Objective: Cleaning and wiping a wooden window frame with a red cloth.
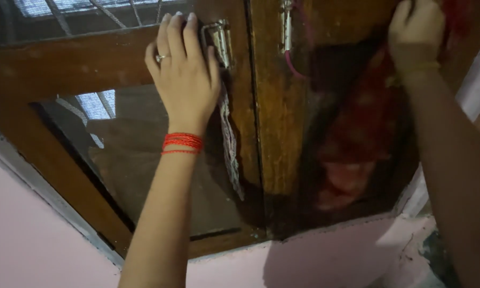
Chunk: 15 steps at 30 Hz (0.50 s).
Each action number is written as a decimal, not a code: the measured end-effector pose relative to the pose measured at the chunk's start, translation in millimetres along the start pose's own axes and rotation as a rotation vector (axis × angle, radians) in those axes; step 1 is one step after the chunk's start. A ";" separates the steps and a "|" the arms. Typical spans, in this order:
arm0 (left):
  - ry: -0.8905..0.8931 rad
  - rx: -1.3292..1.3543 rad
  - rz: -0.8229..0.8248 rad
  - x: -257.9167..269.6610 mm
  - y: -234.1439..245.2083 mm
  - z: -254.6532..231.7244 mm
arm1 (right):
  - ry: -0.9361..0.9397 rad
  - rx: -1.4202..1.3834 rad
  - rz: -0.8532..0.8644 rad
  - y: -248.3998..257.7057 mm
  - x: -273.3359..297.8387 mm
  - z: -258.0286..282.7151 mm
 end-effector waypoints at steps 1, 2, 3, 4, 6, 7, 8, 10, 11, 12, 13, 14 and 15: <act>0.013 0.030 -0.006 -0.2 0.2 -1.6 | 0.082 0.045 -0.106 -3.1 -4.9 11.7; 0.026 0.064 -0.009 0.8 -0.5 -4.7 | 0.162 0.093 -0.208 -4.9 -6.8 22.6; 0.026 0.067 -0.010 -0.4 0.8 -5.6 | 0.162 0.096 -0.209 -15.7 -6.0 32.2; 0.037 0.076 -0.004 -1.8 1.3 -7.3 | 0.134 0.038 -0.154 -26.2 -5.3 39.2; 0.045 0.091 0.003 -3.1 1.6 -9.4 | 0.104 -0.014 -0.100 -55.3 1.0 50.0; 0.047 0.087 0.006 -3.0 1.4 -9.3 | 0.245 0.190 -0.112 -74.3 7.6 60.4; 0.048 0.079 0.009 -3.1 1.8 -7.7 | 0.385 0.391 -0.126 -96.9 14.2 71.6; 0.059 0.081 0.014 -2.9 1.7 -8.6 | 0.091 0.089 0.137 -98.0 29.6 96.0; 0.071 0.082 0.019 -3.1 1.7 -7.9 | -0.198 -0.218 0.402 -106.6 41.0 105.0; 0.072 0.079 0.020 -2.8 2.2 -8.8 | -0.197 -0.221 0.403 -106.6 49.7 105.3; 0.074 0.082 0.018 -2.5 2.7 -9.5 | -0.063 -0.198 0.364 -104.8 57.1 110.5; 0.077 0.084 0.014 -2.7 3.1 -10.2 | 0.074 -0.175 0.323 -102.9 63.9 115.6; 0.080 0.081 0.012 -3.2 3.1 -8.8 | 0.078 -0.177 0.323 -105.2 70.1 110.5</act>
Point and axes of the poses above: each hand's wrist, its own x-axis away from the middle knuckle, its own y-axis out of the back of the hand, z = x × y, the point moved 4 cm from there along -x, towards the middle knuckle, and after that the axes turned 4 degrees about z, right-handed, at the moved point
